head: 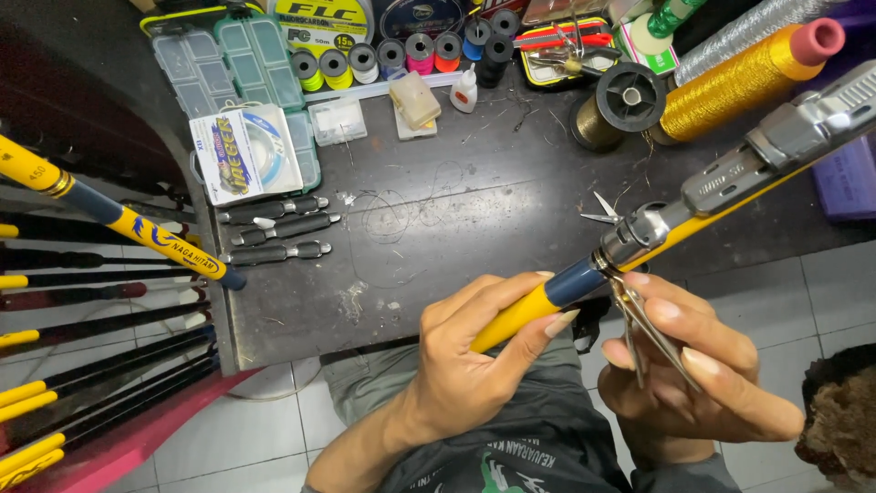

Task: The person assembles a yellow and blue fishing rod by connecting its sections. They use scissors to trim a line or thread attached to the rod and then wrap a yellow rubber band around the handle area.

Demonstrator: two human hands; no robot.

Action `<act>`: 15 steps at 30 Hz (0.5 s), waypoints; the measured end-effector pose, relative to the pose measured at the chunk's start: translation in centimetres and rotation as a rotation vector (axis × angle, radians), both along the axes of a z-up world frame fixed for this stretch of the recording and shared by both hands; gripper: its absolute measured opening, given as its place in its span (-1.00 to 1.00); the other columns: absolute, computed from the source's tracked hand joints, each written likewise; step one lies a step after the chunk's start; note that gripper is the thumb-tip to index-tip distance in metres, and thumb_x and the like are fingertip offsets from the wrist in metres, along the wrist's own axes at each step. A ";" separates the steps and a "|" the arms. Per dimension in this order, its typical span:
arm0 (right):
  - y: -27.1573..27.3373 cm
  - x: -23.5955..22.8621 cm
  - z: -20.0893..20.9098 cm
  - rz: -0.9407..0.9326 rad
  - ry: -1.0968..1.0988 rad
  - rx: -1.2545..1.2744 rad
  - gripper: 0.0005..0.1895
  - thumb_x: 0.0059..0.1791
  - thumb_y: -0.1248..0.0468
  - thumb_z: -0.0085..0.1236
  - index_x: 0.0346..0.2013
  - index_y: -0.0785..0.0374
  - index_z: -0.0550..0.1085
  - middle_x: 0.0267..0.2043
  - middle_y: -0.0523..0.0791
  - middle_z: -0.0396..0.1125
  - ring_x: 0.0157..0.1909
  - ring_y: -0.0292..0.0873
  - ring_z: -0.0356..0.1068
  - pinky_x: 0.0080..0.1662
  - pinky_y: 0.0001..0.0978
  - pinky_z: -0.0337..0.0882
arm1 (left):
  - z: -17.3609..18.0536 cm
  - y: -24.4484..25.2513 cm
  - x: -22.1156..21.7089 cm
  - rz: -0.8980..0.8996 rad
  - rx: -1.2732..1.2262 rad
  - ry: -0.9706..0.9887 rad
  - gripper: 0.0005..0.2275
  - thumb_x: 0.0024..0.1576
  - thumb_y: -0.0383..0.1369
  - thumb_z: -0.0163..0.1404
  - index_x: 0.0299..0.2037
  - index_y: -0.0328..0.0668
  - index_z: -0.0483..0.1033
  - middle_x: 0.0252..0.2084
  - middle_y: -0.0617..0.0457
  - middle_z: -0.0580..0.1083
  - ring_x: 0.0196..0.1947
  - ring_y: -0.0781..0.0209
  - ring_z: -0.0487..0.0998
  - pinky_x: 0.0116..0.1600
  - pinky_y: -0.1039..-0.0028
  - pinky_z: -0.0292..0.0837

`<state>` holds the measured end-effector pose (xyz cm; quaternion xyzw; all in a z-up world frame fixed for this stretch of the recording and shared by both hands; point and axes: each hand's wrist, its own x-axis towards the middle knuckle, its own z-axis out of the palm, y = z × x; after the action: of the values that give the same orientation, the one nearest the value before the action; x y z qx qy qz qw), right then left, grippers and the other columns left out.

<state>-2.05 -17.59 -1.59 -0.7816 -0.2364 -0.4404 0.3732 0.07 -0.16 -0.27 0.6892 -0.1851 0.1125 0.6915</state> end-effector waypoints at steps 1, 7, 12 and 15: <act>0.0 0.0 0.0 0.000 -0.001 0.000 -0.57 0.08 0.34 0.06 0.01 0.37 0.00 -0.01 0.10 0.18 -0.15 0.30 0.48 -0.05 0.12 0.70 | 0.0 0.0 0.0 0.000 0.000 -0.001 -0.77 0.19 -0.45 0.15 0.01 -0.40 0.52 -0.11 -0.16 0.60 -0.25 0.12 0.64 -0.06 0.48 0.60; 0.1 0.0 -0.2 0.009 -0.013 0.015 -0.57 0.08 0.35 0.07 0.01 0.35 0.00 -0.01 0.11 0.19 -0.15 0.32 0.49 -0.06 0.11 0.70 | 0.0 -0.1 0.0 0.007 0.005 -0.009 -0.77 0.19 -0.46 0.15 0.00 -0.40 0.52 -0.11 -0.15 0.61 -0.25 0.12 0.64 -0.07 0.48 0.59; -0.4 -0.1 -0.4 0.015 -0.002 0.001 -0.57 0.08 0.36 0.06 0.02 0.36 0.00 0.00 0.08 0.19 -0.13 0.32 0.50 -0.06 0.08 0.69 | 0.0 0.0 0.0 0.004 0.002 -0.011 -0.77 0.20 -0.44 0.14 0.01 -0.40 0.51 -0.14 -0.16 0.60 -0.28 0.14 0.63 -0.11 0.50 0.58; -0.3 -0.1 -0.2 0.015 0.006 0.004 -0.59 0.09 0.36 0.05 0.02 0.35 0.01 -0.01 0.09 0.20 -0.12 0.33 0.50 -0.04 0.09 0.69 | 0.0 -0.1 0.0 0.010 0.006 -0.013 -0.77 0.20 -0.45 0.14 0.01 -0.39 0.51 -0.13 -0.16 0.60 -0.27 0.13 0.64 -0.10 0.49 0.59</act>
<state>-2.14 -17.87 -1.76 -0.7805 -0.2401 -0.4357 0.3786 0.08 -0.21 -0.28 0.6914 -0.1863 0.1199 0.6877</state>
